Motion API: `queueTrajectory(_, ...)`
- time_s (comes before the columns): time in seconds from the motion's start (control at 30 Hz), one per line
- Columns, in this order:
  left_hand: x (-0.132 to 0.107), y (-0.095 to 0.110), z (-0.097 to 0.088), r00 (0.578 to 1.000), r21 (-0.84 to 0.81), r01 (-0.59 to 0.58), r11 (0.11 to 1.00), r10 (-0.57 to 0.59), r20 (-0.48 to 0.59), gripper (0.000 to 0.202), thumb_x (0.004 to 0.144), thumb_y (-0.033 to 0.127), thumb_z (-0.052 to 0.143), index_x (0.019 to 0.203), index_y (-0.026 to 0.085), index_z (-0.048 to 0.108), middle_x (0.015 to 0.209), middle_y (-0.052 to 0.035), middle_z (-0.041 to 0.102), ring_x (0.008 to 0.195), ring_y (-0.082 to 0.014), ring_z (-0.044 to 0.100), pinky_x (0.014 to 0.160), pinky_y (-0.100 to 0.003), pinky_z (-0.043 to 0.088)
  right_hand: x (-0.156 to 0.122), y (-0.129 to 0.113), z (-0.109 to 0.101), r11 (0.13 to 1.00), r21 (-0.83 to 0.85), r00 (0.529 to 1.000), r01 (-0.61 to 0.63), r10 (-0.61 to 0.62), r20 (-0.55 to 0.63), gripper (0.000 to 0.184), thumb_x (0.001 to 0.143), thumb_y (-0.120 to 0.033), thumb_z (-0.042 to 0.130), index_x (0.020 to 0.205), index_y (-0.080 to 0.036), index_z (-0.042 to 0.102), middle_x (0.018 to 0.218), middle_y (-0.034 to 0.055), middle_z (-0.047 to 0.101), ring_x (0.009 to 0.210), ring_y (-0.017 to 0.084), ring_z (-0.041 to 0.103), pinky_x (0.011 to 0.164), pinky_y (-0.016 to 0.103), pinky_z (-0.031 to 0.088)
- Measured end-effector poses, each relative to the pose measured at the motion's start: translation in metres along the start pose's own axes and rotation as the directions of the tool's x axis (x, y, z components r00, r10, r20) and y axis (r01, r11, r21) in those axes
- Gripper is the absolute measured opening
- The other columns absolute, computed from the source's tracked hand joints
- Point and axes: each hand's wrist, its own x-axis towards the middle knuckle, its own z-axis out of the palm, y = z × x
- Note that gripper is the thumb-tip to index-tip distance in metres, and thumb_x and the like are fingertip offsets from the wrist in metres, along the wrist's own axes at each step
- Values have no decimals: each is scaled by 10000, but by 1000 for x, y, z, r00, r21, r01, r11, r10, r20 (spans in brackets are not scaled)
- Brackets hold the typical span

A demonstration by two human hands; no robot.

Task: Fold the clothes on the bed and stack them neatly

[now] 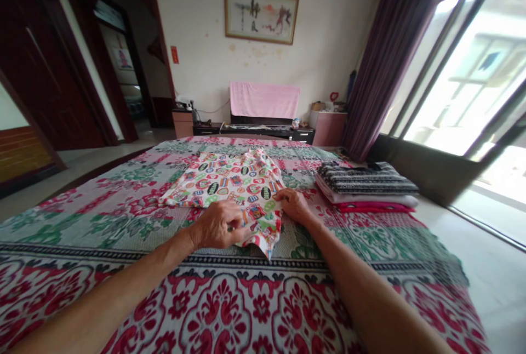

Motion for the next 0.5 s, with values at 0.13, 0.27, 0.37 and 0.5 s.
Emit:
queueTrajectory(0.13, 6, 18, 3, 993, -26, -99, 995, 100, 59, 272, 751, 383, 617, 940, 190, 653, 916, -49, 665, 879, -178, 579, 864, -322, 426, 1, 3, -4, 996, 6, 988, -91, 91, -121, 303, 652, -88, 417, 732, -202, 686, 859, 19, 706, 814, 173, 636, 791, 274, 475)
queueTrajectory(0.27, 3, 22, 24, 967, -15, -155, 988, 155, 202, 237, 816, 268, 552, 1020, 235, 670, 1035, -49, 658, 958, -182, 587, 904, -316, 424, 2, 6, -9, 990, -45, 984, -137, 130, -125, 282, 651, -122, 433, 733, -202, 691, 837, 28, 702, 813, 186, 631, 789, 280, 468)
queueTrajectory(0.37, 3, 23, 36, 979, -77, -102, 992, 114, 171, 255, 872, 194, 452, 939, 212, 698, 945, -45, 688, 912, -159, 615, 879, -285, 439, 3, 5, -10, 987, -72, 986, -143, 136, -91, 273, 648, -125, 442, 731, -201, 690, 835, 33, 702, 814, 184, 630, 790, 275, 465)
queueTrajectory(0.5, 10, 28, 27, 982, -337, -22, 941, 84, 169, 273, 896, 287, 458, 981, 186, 697, 930, -36, 719, 861, -125, 645, 799, -211, 473, 3, 2, -11, 989, -65, 989, -132, 127, -73, 267, 646, -129, 440, 725, -200, 685, 839, 34, 703, 815, 184, 630, 789, 277, 466)
